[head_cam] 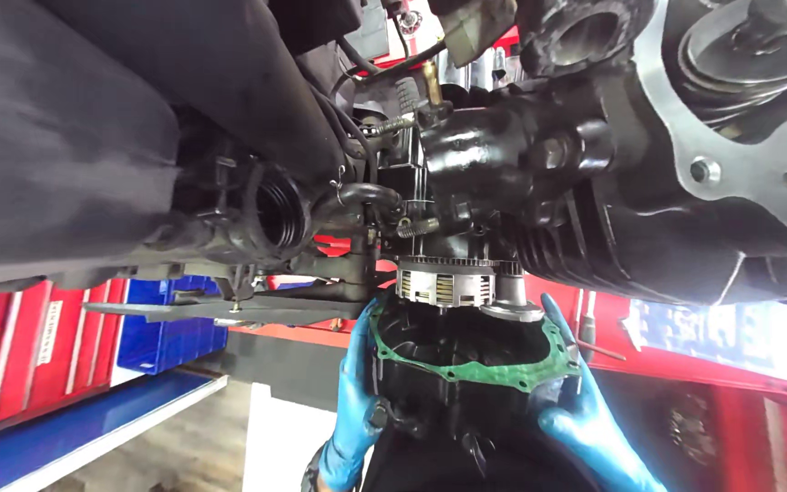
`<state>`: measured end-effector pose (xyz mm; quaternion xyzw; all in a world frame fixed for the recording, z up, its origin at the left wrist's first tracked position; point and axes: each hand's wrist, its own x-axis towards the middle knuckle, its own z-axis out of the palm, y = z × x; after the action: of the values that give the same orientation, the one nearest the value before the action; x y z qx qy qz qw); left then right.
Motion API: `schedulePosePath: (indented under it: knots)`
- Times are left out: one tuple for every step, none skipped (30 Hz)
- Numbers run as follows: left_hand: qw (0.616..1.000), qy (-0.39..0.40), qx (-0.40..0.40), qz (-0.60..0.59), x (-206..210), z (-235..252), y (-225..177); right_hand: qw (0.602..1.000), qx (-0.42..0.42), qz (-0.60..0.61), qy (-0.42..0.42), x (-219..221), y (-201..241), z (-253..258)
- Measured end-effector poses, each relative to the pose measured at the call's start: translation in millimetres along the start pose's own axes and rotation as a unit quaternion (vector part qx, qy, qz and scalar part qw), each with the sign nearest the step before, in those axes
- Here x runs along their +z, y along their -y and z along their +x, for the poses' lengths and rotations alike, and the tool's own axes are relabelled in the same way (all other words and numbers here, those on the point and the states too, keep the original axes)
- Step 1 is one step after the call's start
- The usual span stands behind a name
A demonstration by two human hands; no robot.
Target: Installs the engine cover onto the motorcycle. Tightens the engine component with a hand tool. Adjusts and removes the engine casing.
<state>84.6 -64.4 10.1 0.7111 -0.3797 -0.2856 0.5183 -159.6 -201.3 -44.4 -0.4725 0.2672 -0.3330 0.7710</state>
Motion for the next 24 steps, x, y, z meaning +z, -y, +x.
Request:
schedulePosePath:
  knots:
    - [1.0, 0.001, 0.001, 0.008, 0, 0, -1, 1.0, 0.005, 0.003, -0.003, 0, 1, -1]
    - [1.0, 0.001, 0.003, 0.015, -1, 0, -3, 1.0, 0.015, 0.01, -0.011, 1, 2, -2]
    - [1.0, 0.002, 0.001, 0.018, 0, 1, -5, 1.0, 0.022, 0.015, -0.016, 1, 3, -3]
    - [1.0, 0.002, -0.002, 0.023, 0, 1, -6, 0.999, 0.024, 0.019, -0.021, 2, 3, -3]
    - [1.0, 0.003, -0.006, 0.027, 0, 2, -8, 0.999, 0.022, 0.021, -0.022, 1, 2, -3]
    - [0.999, 0.005, -0.008, 0.033, 0, 2, -10, 0.999, 0.018, 0.024, -0.015, 0, 1, -2]
    - [0.999, 0.009, -0.011, 0.039, -1, 2, -12, 0.999, 0.018, 0.031, -0.015, 0, 0, -2]
    - [0.999, 0.014, -0.014, 0.044, -1, 3, -14, 0.999, 0.021, 0.04, -0.017, -1, 0, -2]
    - [0.999, 0.014, -0.019, 0.046, -1, 3, -17, 0.998, 0.028, 0.045, -0.021, -1, -1, -3]
    - [0.998, 0.014, -0.024, 0.049, -1, 3, -19, 0.998, 0.037, 0.052, -0.029, -2, -1, -3]
    - [0.998, 0.016, -0.026, 0.051, 0, 4, -21, 0.997, 0.041, 0.056, -0.03, -2, -1, -2]
    - [0.998, 0.016, -0.025, 0.053, 0, 5, -22, 0.997, 0.038, 0.058, -0.024, -4, -1, -1]
    - [0.998, 0.018, -0.023, 0.058, 1, 6, -23, 0.997, 0.037, 0.062, -0.019, -4, 0, -1]
    - [0.998, 0.02, -0.021, 0.063, 1, 7, -25, 0.997, 0.039, 0.068, -0.016, -5, 1, 0]
    - [0.997, 0.02, -0.02, 0.065, 1, 7, -26, 0.996, 0.044, 0.075, -0.015, -4, 3, -1]
    - [0.997, 0.022, -0.021, 0.067, 2, 7, -27, 0.995, 0.049, 0.084, -0.014, -4, 5, -1]
    - [0.997, 0.023, -0.022, 0.066, 2, 6, -28, 0.994, 0.051, 0.09, -0.015, -4, 6, -1]
    - [0.997, 0.022, -0.021, 0.064, 2, 5, -27, 0.994, 0.051, 0.091, -0.014, -4, 5, -1]
    - [0.998, 0.02, -0.02, 0.063, 2, 4, -26, 0.995, 0.047, 0.093, -0.011, -5, 5, 0]
    - [0.997, 0.019, -0.018, 0.067, 2, 3, -26, 0.995, 0.045, 0.092, -0.007, -5, 4, 0]
    - [0.997, 0.016, -0.014, 0.076, 2, 2, -25, 0.995, 0.044, 0.092, -0.004, -6, 4, 0]
    - [0.997, 0.017, -0.009, 0.078, 2, 2, -26, 0.995, 0.047, 0.093, -0.003, -6, 4, 0]
    - [0.997, 0.018, -0.005, 0.078, 2, 1, -26, 0.994, 0.052, 0.096, -0.004, -7, 4, 0]
    - [0.997, 0.018, -0.006, 0.077, 2, 0, -27, 0.994, 0.056, 0.099, -0.002, -8, 3, 0]
